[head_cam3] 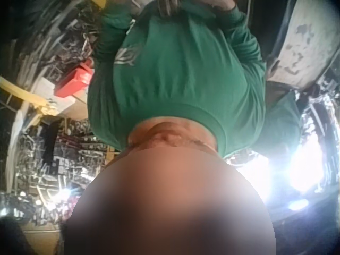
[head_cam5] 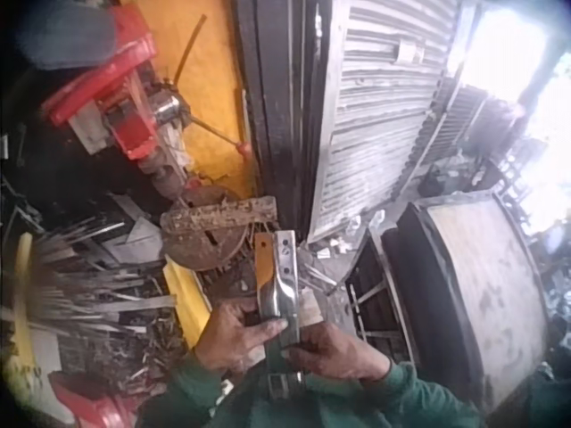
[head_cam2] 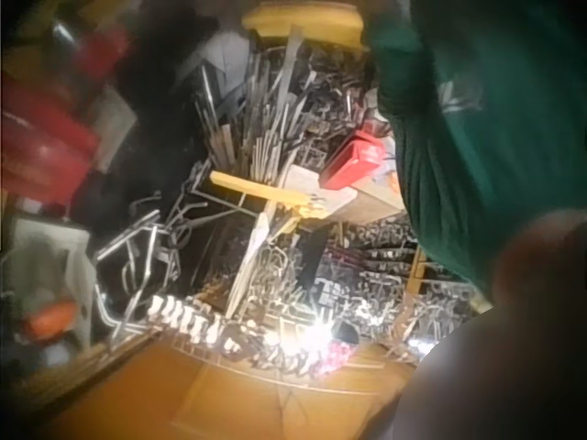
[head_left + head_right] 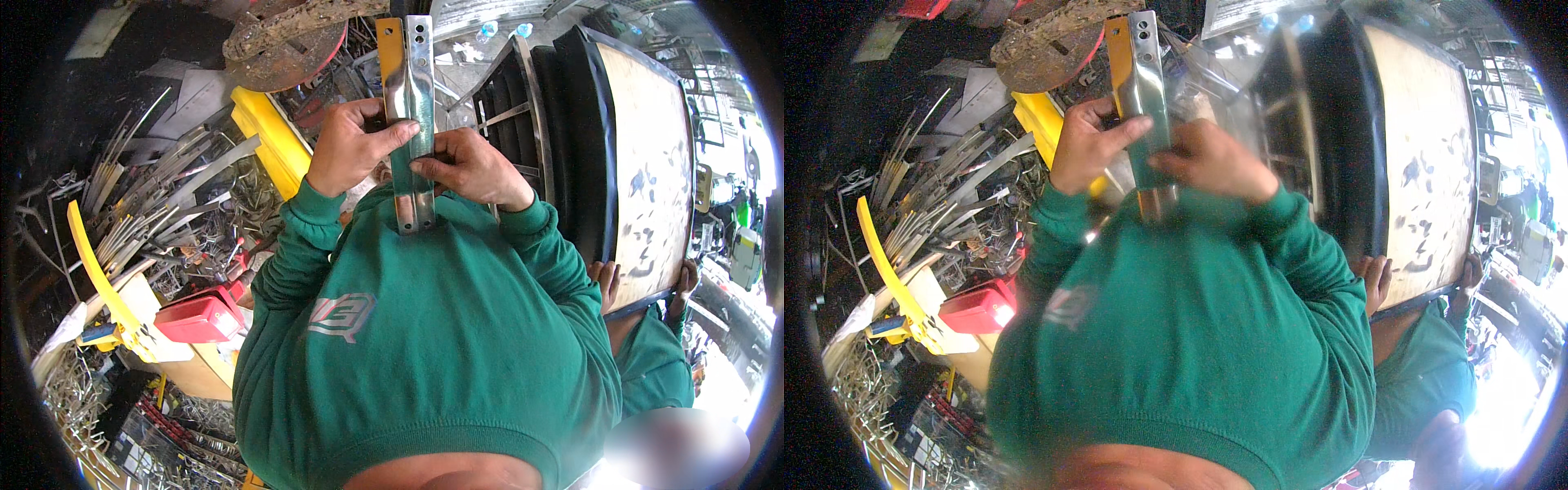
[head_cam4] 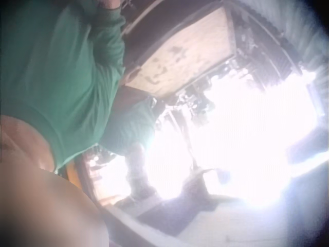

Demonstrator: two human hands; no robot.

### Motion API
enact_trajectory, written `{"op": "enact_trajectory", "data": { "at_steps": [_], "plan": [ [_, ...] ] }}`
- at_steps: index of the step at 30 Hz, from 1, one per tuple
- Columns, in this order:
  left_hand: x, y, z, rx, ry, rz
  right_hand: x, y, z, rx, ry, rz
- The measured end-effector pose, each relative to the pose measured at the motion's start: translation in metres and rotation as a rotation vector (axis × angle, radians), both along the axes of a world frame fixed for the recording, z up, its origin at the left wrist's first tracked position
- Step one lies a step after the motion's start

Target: The person marks a metal bracket with a marker, then uses a drill press to create holes in the bracket. They inspect the bracket after drilling and hold it up for viewing.

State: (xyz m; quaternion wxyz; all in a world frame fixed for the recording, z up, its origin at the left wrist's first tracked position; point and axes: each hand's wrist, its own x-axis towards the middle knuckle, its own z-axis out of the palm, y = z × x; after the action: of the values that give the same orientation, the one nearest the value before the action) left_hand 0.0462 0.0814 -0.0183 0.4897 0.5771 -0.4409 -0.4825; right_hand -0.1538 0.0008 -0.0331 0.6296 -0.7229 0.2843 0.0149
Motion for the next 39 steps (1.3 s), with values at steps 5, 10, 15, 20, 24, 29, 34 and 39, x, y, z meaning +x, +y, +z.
{"op": "enact_trajectory", "data": {
  "at_steps": [5, 10, 15, 20, 24, 29, 34, 39],
  "plan": [
    [-0.002, 0.002, 0.000, -0.029, 0.028, 0.034, 0.001, 0.000, -0.002, 0.071, 0.005, -0.005],
    [0.009, -0.005, -0.003, -0.105, -0.006, 0.020, 0.005, 0.001, -0.015, 0.097, -0.096, -0.124],
    [0.022, -0.017, -0.006, -0.121, -0.059, 0.034, 0.007, 0.005, -0.032, 0.272, -0.125, -0.080],
    [0.023, -0.020, -0.009, -0.130, -0.052, 0.026, 0.010, 0.009, -0.029, 0.277, -0.158, -0.085],
    [0.019, -0.021, -0.015, -0.090, -0.020, 0.062, 0.011, 0.009, -0.023, 0.220, -0.105, -0.079],
    [0.014, -0.020, -0.023, -0.069, 0.055, 0.105, 0.007, 0.011, -0.030, 0.230, -0.125, -0.111],
    [0.011, -0.020, -0.024, -0.091, 0.069, 0.103, 0.007, 0.012, -0.031, 0.206, -0.130, -0.083],
    [0.009, -0.019, -0.015, -0.036, 0.088, 0.093, 0.005, 0.013, -0.038, 0.277, -0.113, -0.059]
  ]
}}
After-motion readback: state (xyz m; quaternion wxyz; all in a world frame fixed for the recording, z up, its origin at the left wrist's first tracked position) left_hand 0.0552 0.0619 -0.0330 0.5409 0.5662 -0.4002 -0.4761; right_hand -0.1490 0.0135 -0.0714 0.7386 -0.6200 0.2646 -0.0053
